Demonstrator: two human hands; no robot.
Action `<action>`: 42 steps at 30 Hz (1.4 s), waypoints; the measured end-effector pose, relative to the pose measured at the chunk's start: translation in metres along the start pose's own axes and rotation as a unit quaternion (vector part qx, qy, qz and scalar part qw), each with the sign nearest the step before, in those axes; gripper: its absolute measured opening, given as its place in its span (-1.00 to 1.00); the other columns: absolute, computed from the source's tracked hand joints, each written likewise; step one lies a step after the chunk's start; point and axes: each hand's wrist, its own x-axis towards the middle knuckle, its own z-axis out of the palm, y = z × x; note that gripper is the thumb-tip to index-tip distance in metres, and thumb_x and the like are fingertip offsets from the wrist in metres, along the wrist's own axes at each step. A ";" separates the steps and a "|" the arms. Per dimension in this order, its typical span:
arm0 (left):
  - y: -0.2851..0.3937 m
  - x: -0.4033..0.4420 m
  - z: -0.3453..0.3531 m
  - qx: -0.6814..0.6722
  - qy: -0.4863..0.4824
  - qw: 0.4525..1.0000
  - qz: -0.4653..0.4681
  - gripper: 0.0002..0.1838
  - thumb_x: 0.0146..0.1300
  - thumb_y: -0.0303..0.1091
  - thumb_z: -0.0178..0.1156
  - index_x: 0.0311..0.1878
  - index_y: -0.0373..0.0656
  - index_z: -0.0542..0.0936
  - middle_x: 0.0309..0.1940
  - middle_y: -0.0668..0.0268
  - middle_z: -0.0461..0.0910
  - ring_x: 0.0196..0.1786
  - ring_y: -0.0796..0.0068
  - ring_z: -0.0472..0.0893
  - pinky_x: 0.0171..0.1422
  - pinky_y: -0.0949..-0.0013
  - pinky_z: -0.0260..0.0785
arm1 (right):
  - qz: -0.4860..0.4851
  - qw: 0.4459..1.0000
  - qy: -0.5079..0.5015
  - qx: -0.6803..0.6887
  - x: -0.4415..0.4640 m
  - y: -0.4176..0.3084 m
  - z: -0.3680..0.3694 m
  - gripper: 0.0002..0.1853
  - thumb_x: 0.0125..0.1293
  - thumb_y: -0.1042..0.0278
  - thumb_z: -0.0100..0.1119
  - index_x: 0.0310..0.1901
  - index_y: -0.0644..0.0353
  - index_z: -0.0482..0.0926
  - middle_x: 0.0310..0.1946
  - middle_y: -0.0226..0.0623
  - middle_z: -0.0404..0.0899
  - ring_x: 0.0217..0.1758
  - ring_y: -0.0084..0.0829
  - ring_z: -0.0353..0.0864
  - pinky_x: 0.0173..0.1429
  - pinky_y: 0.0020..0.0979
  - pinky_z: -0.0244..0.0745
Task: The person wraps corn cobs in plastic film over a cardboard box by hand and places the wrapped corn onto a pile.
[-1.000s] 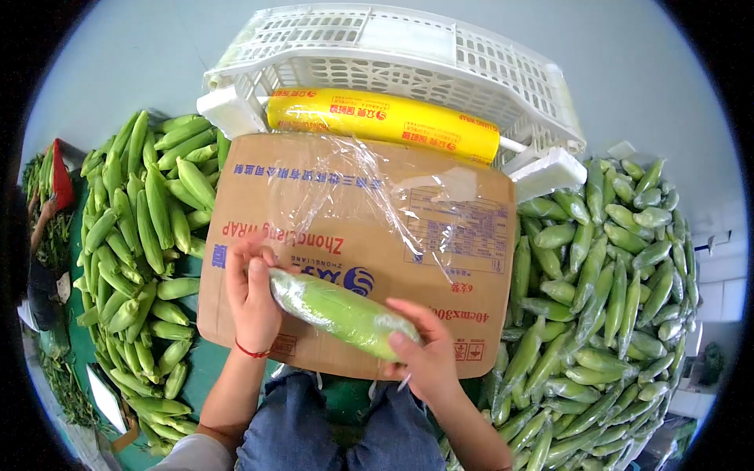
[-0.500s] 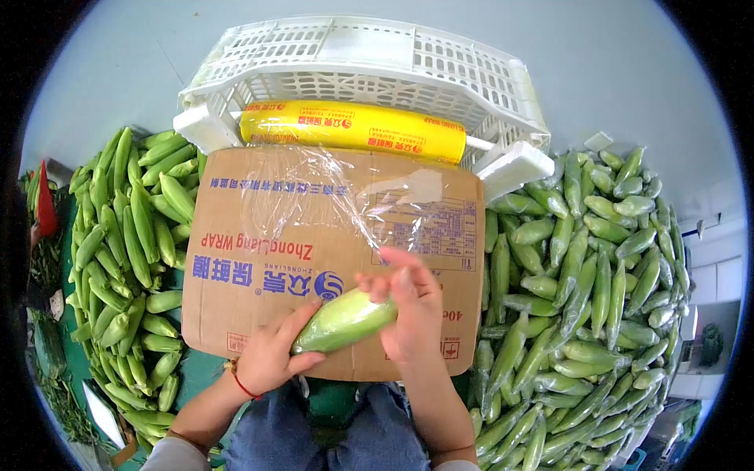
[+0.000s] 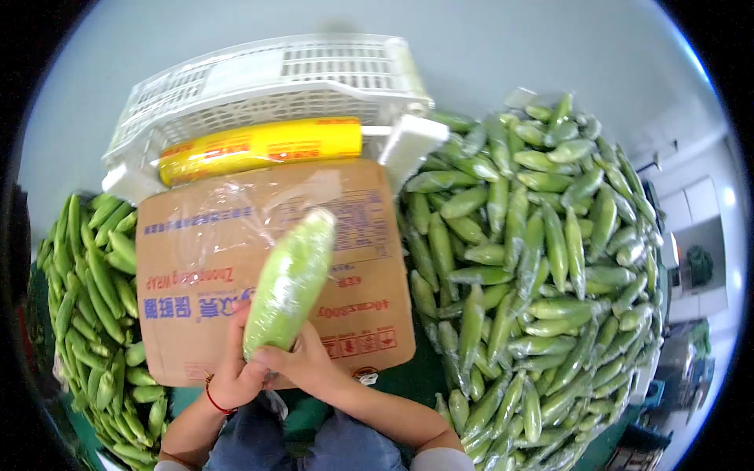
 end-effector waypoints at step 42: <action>-0.046 0.040 -0.187 0.517 0.145 0.840 0.079 -0.82 0.14 -0.55 0.20 -0.16 -0.15 0.53 -0.24 0.04 0.62 -0.12 0.00 0.63 -0.05 0.17 0.50 | -0.196 0.760 0.046 -0.618 0.073 -0.001 -0.111 -0.89 0.15 0.51 0.27 -0.26 0.15 0.63 -0.11 -0.21 0.61 -0.02 -0.20 0.54 0.13 -0.20 0.43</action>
